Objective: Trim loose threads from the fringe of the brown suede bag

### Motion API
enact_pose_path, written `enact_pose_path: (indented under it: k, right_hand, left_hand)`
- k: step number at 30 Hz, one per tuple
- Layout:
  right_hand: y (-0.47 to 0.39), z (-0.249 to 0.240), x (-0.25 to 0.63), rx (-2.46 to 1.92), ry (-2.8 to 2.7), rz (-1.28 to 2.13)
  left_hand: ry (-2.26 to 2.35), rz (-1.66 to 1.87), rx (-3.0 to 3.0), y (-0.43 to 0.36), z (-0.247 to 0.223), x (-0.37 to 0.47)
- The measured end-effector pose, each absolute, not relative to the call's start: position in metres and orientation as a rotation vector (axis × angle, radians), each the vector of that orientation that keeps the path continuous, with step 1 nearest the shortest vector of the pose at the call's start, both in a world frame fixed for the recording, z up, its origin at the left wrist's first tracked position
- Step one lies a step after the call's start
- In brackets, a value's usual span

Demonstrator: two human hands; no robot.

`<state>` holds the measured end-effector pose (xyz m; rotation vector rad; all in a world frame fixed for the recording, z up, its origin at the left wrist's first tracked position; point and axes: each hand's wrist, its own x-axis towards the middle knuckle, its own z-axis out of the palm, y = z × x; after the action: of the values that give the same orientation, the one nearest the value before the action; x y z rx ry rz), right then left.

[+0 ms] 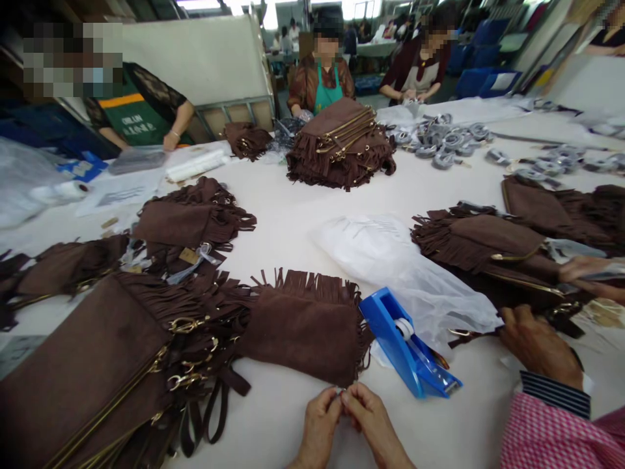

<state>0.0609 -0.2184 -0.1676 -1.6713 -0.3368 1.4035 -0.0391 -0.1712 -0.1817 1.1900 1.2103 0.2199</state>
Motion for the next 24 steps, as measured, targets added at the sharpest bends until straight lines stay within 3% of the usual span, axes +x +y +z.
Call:
enact_pose_path:
  k: [20, 24]
  right_hand:
    - [-0.227, -0.209, 0.055, -1.878, 0.101, 1.538]
    - [-0.224, -0.212, 0.052, -1.836, 0.01, 1.483]
  left_hand:
    - [1.144, -0.076, 1.745, -0.181, -0.185, -0.051]
    - [1.192, -0.112, 1.63, -0.118, -0.187, -0.062]
